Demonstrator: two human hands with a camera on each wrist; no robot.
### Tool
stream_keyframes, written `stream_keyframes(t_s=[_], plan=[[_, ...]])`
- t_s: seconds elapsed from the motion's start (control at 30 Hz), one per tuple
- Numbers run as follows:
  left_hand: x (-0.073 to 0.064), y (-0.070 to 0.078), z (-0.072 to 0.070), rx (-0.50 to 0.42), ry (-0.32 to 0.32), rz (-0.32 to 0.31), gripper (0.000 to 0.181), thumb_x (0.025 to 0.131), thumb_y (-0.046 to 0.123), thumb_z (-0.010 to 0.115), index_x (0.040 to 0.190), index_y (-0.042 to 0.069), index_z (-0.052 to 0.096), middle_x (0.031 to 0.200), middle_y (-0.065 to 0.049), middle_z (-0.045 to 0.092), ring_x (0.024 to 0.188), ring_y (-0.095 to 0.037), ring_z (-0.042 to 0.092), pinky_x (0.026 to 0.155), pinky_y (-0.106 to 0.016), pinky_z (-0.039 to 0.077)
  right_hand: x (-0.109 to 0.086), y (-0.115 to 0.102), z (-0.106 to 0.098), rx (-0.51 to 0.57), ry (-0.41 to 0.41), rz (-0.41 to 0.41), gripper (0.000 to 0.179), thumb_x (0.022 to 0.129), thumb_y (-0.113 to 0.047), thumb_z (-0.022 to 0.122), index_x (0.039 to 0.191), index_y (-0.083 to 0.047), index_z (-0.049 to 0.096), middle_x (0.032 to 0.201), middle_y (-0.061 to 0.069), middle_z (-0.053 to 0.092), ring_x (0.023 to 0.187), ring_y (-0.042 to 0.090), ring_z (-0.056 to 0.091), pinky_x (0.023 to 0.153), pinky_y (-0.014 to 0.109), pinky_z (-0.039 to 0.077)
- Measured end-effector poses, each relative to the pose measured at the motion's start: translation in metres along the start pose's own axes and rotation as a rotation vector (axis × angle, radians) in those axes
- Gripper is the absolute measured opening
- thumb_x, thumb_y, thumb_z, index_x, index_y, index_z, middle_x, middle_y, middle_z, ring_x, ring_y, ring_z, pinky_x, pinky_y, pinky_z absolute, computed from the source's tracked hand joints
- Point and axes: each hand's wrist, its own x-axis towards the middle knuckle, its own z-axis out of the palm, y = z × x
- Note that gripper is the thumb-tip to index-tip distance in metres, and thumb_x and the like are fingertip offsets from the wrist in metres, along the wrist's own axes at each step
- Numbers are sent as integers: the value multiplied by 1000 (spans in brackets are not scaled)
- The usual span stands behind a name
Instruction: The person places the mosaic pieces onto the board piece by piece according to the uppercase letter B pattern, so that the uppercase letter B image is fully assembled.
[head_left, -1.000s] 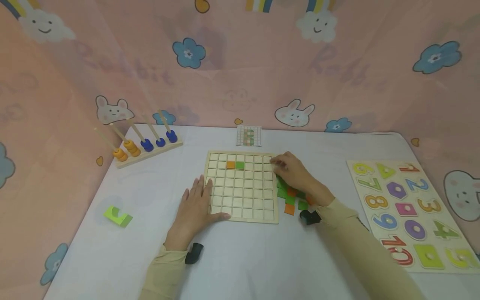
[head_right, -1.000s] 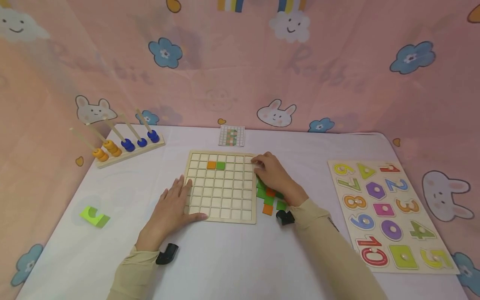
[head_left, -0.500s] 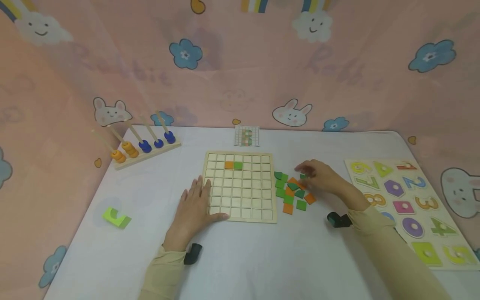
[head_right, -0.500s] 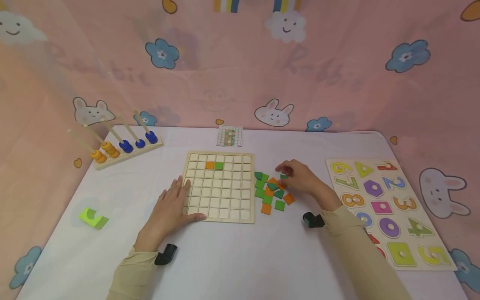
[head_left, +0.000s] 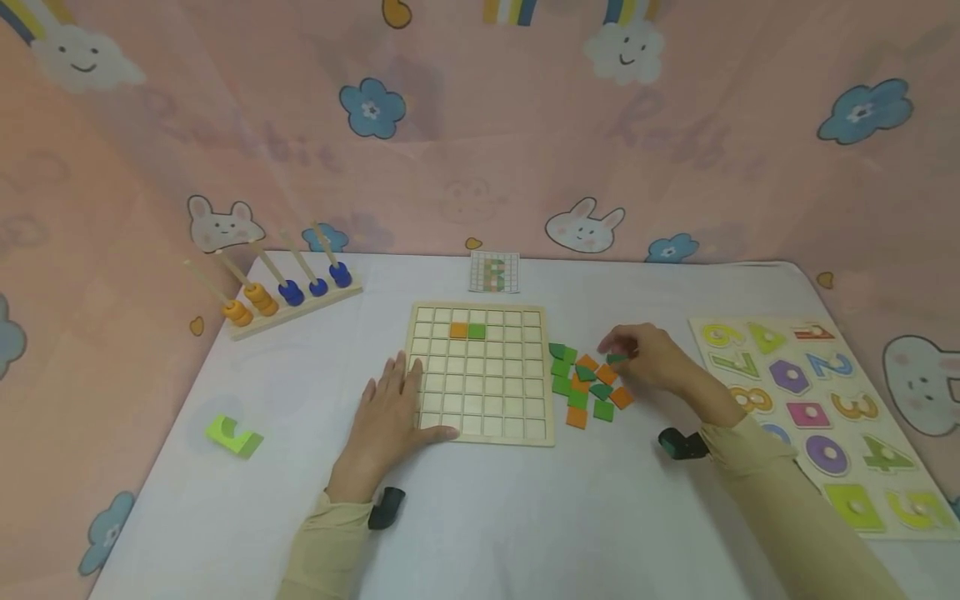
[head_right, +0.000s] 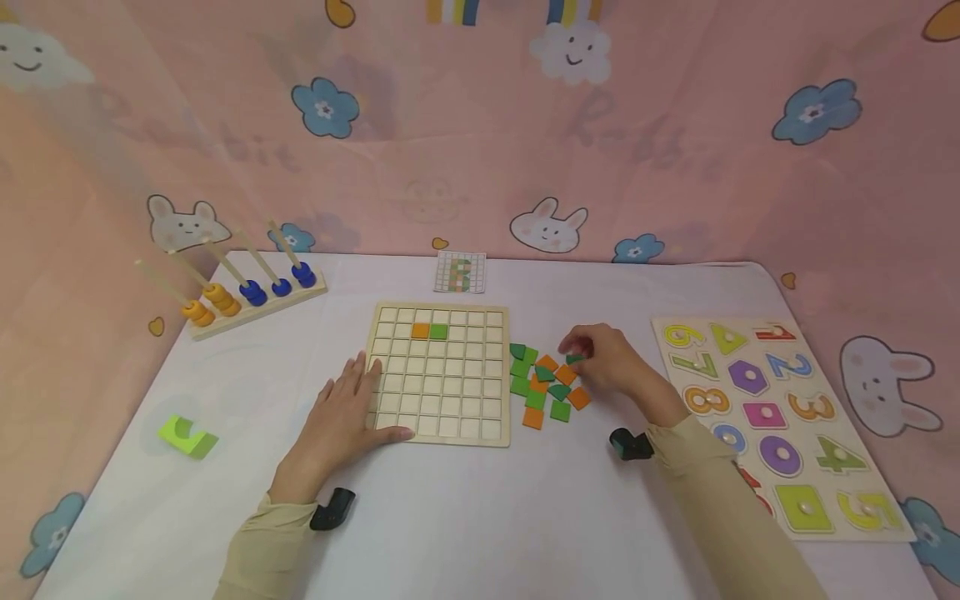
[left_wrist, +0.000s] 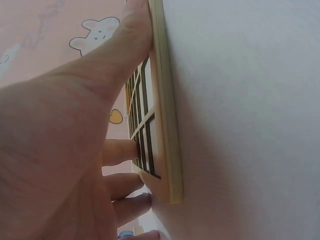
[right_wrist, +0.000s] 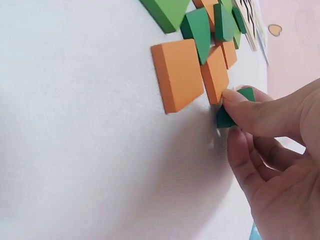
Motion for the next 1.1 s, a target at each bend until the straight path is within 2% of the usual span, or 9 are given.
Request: stream_keyframes(t_s=[0.2,0.43,0.8,1.1], plan=[[-1,0,0,0,4,0,118,82,58,86,166,-1,28,175,-27,15,164,-45,15,131,-66,20,7,-1,3,-4,67,-11,21,99,-4,68,119,-1,75,117,20,72,102,32,58,88,40,51],[0,0,0,5,-2,-2,118,82,58,86,166,-1,27,175,-27,15,164,-45,14,131,-66,20,21,-18,13,61,213,-65,12,98,-4,72,109,1,73,101,18,71,93,29,59,81,34,48],[2,0,2,17,9,8,119,81,60,85,166,-1,28,174,-28,17,164,-45,16,131,-66,21,43,-41,36,159,251,-78,12,98,-5,73,108,1,71,105,19,75,92,28,69,82,31,55],[2,-1,2,5,-2,-11,119,82,59,86,167,0,27,175,-26,15,164,-44,14,132,-65,19,52,-57,58,195,291,-121,14,97,-7,77,105,1,69,104,17,72,95,28,67,85,33,55]])
